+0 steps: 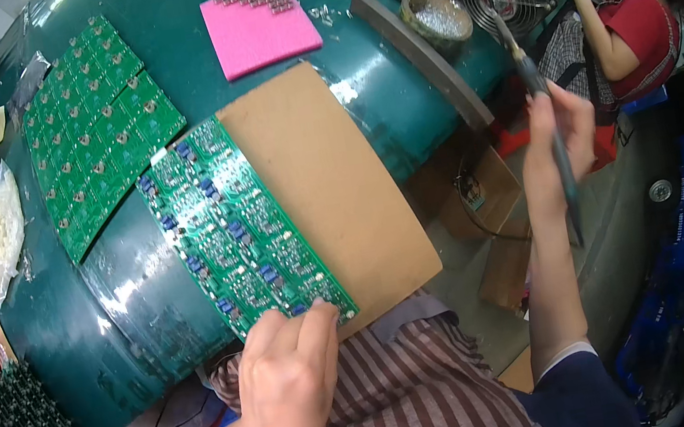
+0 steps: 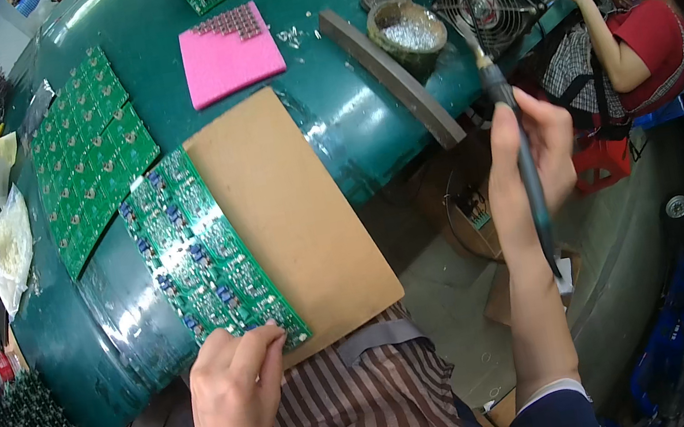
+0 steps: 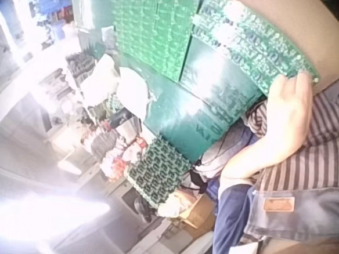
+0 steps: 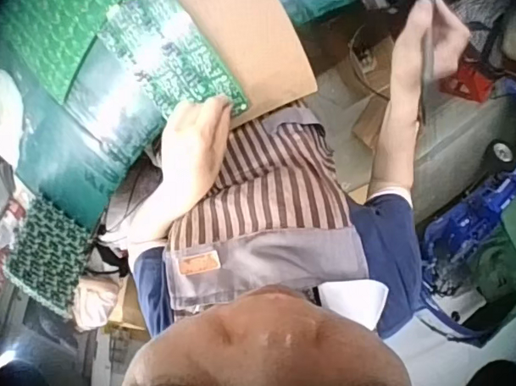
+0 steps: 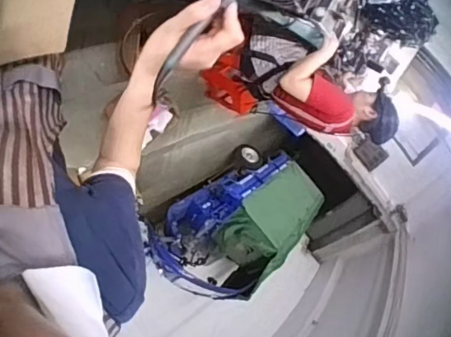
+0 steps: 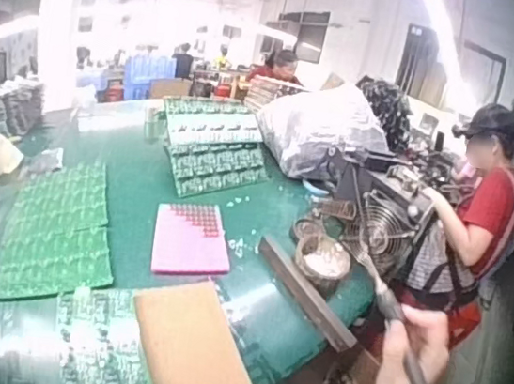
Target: The person inserts small components into a circuit board, covers the board with cardboard, flips it over, and solders the component pins using a soldering iron.
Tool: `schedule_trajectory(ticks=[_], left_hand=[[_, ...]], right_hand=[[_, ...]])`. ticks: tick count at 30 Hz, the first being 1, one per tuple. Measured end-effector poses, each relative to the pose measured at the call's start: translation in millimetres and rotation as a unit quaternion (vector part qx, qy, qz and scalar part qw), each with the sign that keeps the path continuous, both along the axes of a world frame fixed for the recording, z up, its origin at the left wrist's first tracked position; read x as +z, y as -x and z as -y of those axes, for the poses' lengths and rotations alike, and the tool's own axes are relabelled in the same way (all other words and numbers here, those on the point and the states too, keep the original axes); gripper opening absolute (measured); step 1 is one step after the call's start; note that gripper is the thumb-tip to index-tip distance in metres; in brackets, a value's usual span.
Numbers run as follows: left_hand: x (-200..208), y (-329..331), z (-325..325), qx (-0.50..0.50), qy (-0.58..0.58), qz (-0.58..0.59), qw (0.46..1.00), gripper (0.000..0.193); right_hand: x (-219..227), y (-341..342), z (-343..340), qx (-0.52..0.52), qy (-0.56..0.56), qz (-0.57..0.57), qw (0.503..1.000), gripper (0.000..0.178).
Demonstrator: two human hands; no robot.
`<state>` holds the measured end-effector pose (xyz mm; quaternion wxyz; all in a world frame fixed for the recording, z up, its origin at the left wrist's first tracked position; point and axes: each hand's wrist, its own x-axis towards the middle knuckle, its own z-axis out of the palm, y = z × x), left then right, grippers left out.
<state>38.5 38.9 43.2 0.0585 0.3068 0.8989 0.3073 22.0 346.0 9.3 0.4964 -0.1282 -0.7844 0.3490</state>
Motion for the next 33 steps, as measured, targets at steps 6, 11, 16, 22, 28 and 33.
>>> schedule_trajectory(ticks=[6,11,16,22,28,33], left_hand=[[3.6,16.3,12.4,-0.039,-0.031,0.06,0.997,0.019],[3.8,41.6,26.8,0.019,-0.056,-0.013,0.998,0.017],[-6.2,110.6,51.4,0.159,0.011,-0.202,0.966,0.016],[-24.4,127.6,57.6,0.174,-0.012,-0.195,0.965,0.014],[-25.4,130.4,57.6,0.163,0.027,-0.165,0.972,0.015],[-28.9,132.3,55.9,0.164,0.031,-0.177,0.97,0.016]], right_hand=[[8.9,36.2,13.0,0.019,-0.014,0.125,0.992,0.017],[15.4,16.6,86.6,0.183,0.041,0.171,0.967,0.019],[23.5,36.7,150.6,0.373,0.012,0.146,0.916,0.02],[24.4,63.1,171.7,0.383,0.023,0.211,0.899,0.02],[26.1,71.0,171.3,0.393,-0.013,0.226,0.891,0.019],[27.1,72.1,169.0,0.408,-0.023,0.236,0.882,0.019]])
